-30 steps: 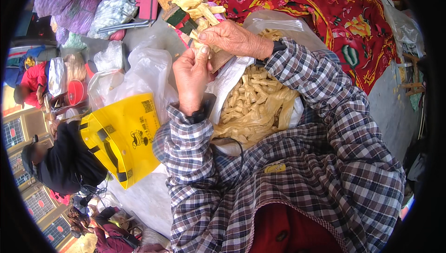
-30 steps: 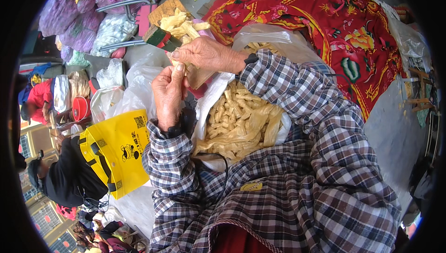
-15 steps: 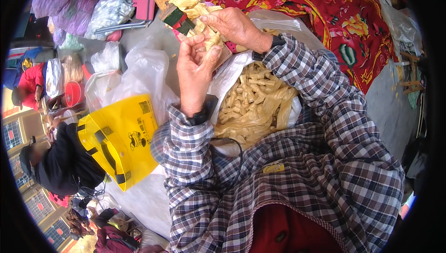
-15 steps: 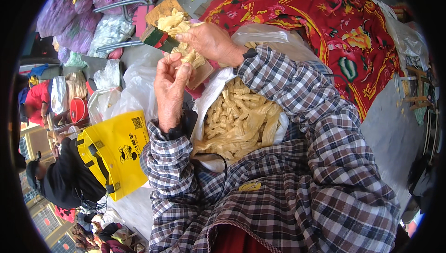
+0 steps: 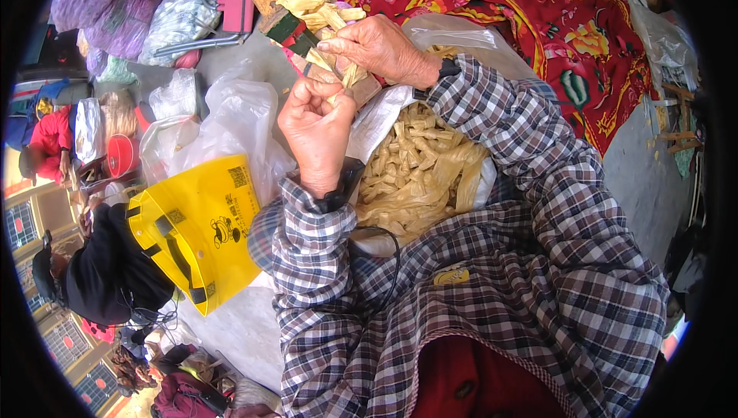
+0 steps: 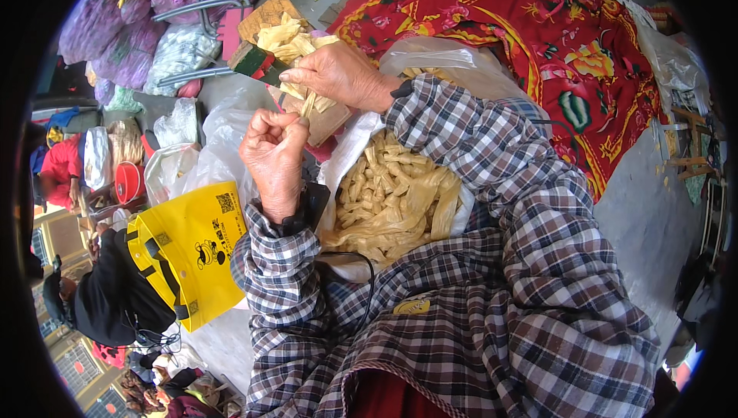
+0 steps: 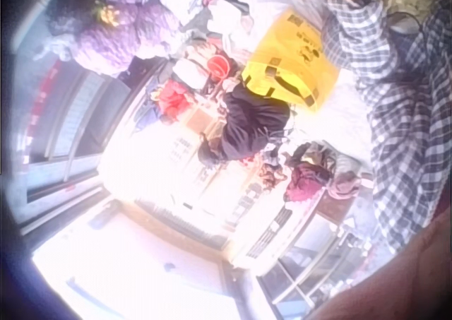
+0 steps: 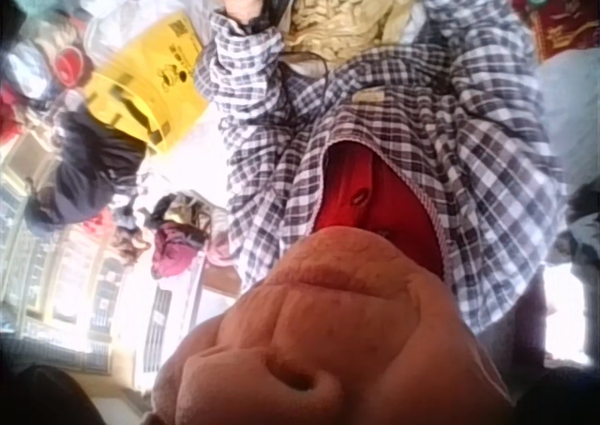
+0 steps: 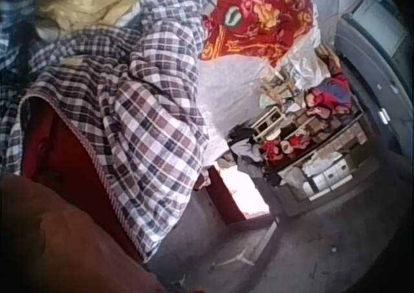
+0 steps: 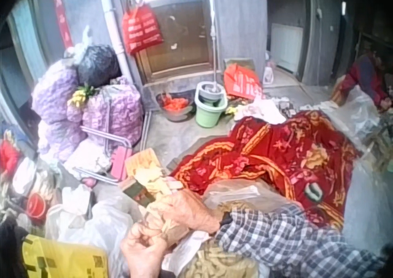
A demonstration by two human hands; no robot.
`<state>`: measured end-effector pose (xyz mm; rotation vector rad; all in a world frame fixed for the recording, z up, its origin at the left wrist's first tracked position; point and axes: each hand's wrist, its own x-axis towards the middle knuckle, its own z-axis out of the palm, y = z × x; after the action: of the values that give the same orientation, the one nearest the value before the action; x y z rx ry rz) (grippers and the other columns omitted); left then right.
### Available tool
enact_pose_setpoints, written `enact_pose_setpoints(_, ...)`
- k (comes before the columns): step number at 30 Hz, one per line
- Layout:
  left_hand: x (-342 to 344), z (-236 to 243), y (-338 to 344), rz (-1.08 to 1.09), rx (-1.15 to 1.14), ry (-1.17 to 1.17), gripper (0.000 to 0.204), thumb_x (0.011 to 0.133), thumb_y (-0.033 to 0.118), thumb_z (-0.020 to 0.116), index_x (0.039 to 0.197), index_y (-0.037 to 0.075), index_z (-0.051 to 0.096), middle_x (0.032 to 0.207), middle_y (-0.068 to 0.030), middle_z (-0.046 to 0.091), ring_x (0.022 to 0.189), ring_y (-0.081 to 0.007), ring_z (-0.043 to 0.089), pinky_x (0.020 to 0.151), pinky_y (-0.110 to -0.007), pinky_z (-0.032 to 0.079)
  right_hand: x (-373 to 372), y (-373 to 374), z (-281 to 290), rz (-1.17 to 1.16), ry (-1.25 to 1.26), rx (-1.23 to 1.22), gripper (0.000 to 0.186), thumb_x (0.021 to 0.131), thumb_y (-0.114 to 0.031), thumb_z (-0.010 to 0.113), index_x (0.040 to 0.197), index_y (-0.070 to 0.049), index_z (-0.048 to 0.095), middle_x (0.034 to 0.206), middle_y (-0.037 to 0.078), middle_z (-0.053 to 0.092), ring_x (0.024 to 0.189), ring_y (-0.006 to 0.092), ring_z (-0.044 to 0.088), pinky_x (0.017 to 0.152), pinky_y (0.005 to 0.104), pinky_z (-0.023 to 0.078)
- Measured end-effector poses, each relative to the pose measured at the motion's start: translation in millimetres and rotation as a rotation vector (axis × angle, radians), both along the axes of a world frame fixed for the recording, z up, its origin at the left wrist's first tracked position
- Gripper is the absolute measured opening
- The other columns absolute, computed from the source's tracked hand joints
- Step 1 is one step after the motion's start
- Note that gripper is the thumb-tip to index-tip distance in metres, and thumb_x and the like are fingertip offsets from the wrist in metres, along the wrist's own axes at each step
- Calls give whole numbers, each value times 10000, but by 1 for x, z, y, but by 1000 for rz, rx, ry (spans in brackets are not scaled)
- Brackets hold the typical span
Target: The person sits on the ground and weaves thin bamboo strips by hand into a flat mat. They repeatedly interlace the strips, adjusting tension and alignment, and place finished sections into a white bag on their lap.
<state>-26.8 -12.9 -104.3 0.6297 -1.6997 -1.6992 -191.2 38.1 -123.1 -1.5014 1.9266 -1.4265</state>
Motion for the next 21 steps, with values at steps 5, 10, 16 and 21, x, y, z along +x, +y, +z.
enact_pose_setpoints(5,-8,-9,-17,44,31,10,91,831,-26,616,856,29,548,740,11,581,620,-21,507,562,-160,408,-10,-13,-11,74,-367,-43,322,885,-299,591,776,4,603,644,34,527,636,79,474,580,280,417)
enact_pose_setpoints(10,-13,-21,-32,148,-82,-3,61,858,12,614,896,10,566,807,-12,594,700,-47,526,636,-177,429,-17,-16,-15,75,-286,11,235,848,-266,602,858,-34,568,720,75,557,726,176,580,654,318,454)
enact_pose_setpoints(16,-18,-36,-42,173,-181,-94,58,832,8,618,848,11,563,799,-7,583,692,-42,506,627,-176,414,-10,-16,-21,-107,187,107,228,830,-275,618,848,-57,554,664,133,583,632,300,603,571,412,445)
enact_pose_setpoints(21,-12,-20,-33,57,-80,-81,59,816,-31,573,833,17,544,699,18,558,594,-30,482,525,-168,383,-12,-14,-22,-218,264,275,230,803,-273,637,865,-63,568,671,145,606,644,339,609,576,428,453)
